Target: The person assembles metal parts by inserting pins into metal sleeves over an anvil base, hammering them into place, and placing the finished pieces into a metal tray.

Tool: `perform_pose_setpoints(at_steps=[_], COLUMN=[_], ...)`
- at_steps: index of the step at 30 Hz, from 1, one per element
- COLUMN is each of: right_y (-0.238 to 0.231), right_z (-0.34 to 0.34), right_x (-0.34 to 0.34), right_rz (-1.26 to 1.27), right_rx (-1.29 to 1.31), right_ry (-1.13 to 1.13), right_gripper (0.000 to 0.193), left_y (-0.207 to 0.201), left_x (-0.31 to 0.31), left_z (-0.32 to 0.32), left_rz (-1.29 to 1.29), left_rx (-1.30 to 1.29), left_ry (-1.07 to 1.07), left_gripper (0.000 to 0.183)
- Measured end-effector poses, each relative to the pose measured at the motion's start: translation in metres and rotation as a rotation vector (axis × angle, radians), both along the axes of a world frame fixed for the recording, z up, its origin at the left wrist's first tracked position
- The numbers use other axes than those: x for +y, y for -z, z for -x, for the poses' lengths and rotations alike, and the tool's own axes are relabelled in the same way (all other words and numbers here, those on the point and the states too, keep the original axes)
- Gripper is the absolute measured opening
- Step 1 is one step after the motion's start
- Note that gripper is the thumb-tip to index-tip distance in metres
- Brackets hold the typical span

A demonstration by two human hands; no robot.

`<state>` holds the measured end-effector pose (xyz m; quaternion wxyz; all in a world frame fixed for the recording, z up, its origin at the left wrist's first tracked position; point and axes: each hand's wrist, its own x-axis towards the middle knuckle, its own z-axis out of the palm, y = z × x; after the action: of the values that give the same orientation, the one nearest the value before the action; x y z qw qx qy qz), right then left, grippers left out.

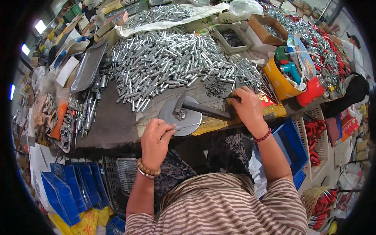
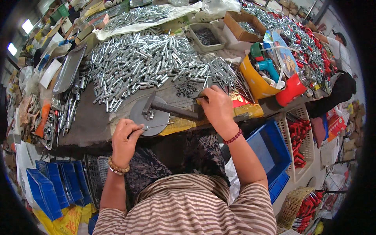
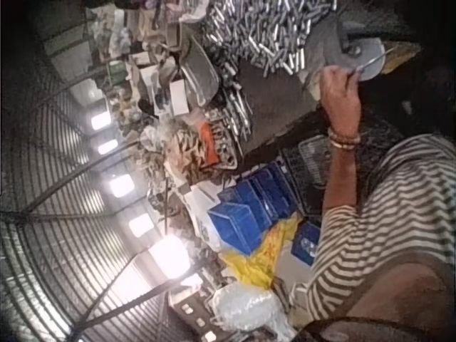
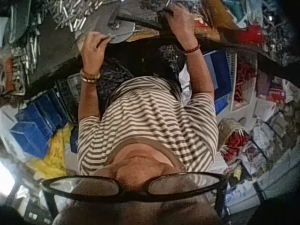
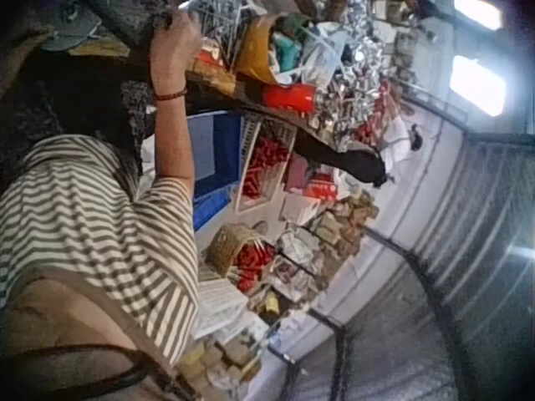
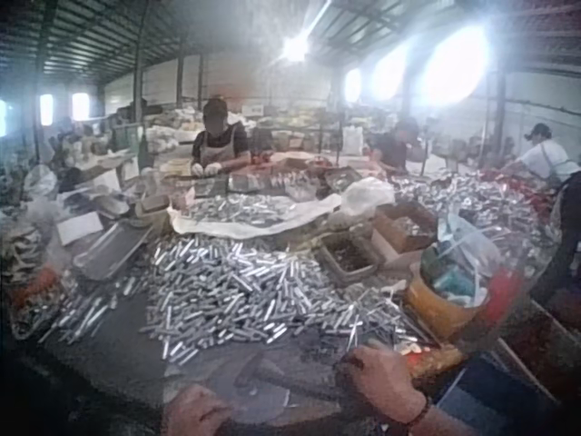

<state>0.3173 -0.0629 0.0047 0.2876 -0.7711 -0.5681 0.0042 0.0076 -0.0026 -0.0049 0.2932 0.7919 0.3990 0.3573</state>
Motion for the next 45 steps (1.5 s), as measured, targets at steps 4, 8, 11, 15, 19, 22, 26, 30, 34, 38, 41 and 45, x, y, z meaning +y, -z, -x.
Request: perform_pose_setpoints(at_steps=[4, 8, 11, 15, 19, 22, 26, 30, 34, 38, 41, 45], right_y=[0.001, 0.008, 0.008, -0.013, -0.031, -0.023, -0.013, -0.014, -0.01, -0.011, -0.021, -0.026], right_z=[0.004, 0.003, -0.002, 0.019, 0.068, 0.098, 0.121, 0.118, 0.115, 0.116, 0.119, 0.126], right_x=[0.007, 0.016, 0.016, 0.013, 0.016, 0.026, 0.034, 0.03, 0.025, 0.026, 0.026, 0.025], right_rz=[-0.039, -0.058, -0.071, -0.089, -0.102, -0.079, -0.117, -0.115, -0.074, -0.055, -0.012, -0.096], right_rx=[-0.01, -0.117, -0.102, 0.077, 0.138, 0.104, 0.161, 0.403, 0.387, 0.311, 0.266, -0.018], right_ry=[-0.064, -0.113, -0.152, -0.234, -0.488, -0.614, -0.721, -0.654, -0.659, -0.667, -0.678, -0.765], right_gripper=[0.014, 0.015, 0.016, 0.014, 0.014, 0.023, 0.036, 0.047, 0.05, 0.048, 0.043, 0.041], left_y=[0.001, 0.0, 0.001, 0.003, 0.003, 0.002, 0.008, 0.002, 0.004, 0.004, 0.006, 0.006], left_x=[0.0, 0.0, 0.0, 0.0, 0.0, 0.001, 0.003, 0.002, 0.003, 0.003, 0.004, 0.002], left_z=[0.002, 0.001, 0.003, 0.004, 0.005, 0.003, 0.005, 0.005, 0.006, 0.007, 0.007, 0.004], left_rz=[-0.014, -0.028, -0.024, -0.045, -0.07, -0.109, -0.19, -0.15, -0.169, -0.177, -0.185, -0.219], left_rx=[-0.005, -0.009, -0.004, 0.001, 0.032, 0.045, 0.048, 0.039, 0.017, 0.029, 0.03, 0.037], left_ry=[0.015, 0.014, 0.02, 0.014, 0.021, 0.026, 0.023, 0.02, 0.05, 0.044, 0.047, 0.02], left_gripper=[0.014, 0.011, 0.015, 0.015, 0.014, 0.013, 0.01, 0.009, 0.01, 0.01, 0.009, 0.008])
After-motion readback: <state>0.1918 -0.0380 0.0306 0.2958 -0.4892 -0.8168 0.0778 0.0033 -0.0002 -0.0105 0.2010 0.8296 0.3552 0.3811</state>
